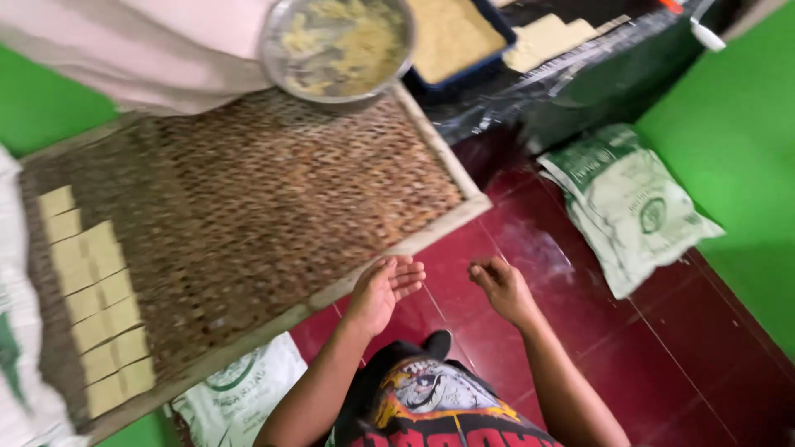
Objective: Prepare and fill square dough pieces to create dumplings or pastries.
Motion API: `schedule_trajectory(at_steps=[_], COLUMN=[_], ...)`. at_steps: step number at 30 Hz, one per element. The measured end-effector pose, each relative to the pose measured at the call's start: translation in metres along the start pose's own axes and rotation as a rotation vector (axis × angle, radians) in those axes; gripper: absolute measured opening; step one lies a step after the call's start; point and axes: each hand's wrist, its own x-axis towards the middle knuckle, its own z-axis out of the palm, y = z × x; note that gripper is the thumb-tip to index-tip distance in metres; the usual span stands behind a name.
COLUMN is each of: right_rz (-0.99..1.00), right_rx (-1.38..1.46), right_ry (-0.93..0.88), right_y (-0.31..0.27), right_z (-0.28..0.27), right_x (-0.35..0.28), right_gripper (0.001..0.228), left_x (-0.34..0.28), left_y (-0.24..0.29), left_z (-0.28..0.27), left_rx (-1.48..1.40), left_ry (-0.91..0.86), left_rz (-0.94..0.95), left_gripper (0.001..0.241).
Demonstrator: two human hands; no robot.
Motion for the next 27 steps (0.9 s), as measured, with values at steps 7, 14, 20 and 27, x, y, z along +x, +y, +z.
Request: schedule_trajectory(at_steps=[7,14,20,27], right_rz=[0.090,0.204,0.271,0.294], right_rx=[-0.101,0.014,-0.113,-0.399], right_ry=[0.108,0.171,0.197,0.200], right_y=[0.030,0.069,0.067,0.069], right_z=[-0.120,-0.183,-0.242,-0.305], right_x=[-0.013,0.007,0.085,0.229], right_gripper=[0.024,0.029,0.028,0.026], left_x=[0.072,0.158,0.250,0.362], left_y=[-0.063,-0.090,-0.103,-0.097], left_z=[0.090,0.141,0.179,0.208], left_rx=[0.094,0.185,0.174,0.144], left_ry=[-0.078,-0.141,-0.199,-0.169], left_rz=[-0.127,-0.218,-0.248,-0.267], left_gripper=[0.034,0.031,0.030,0.031])
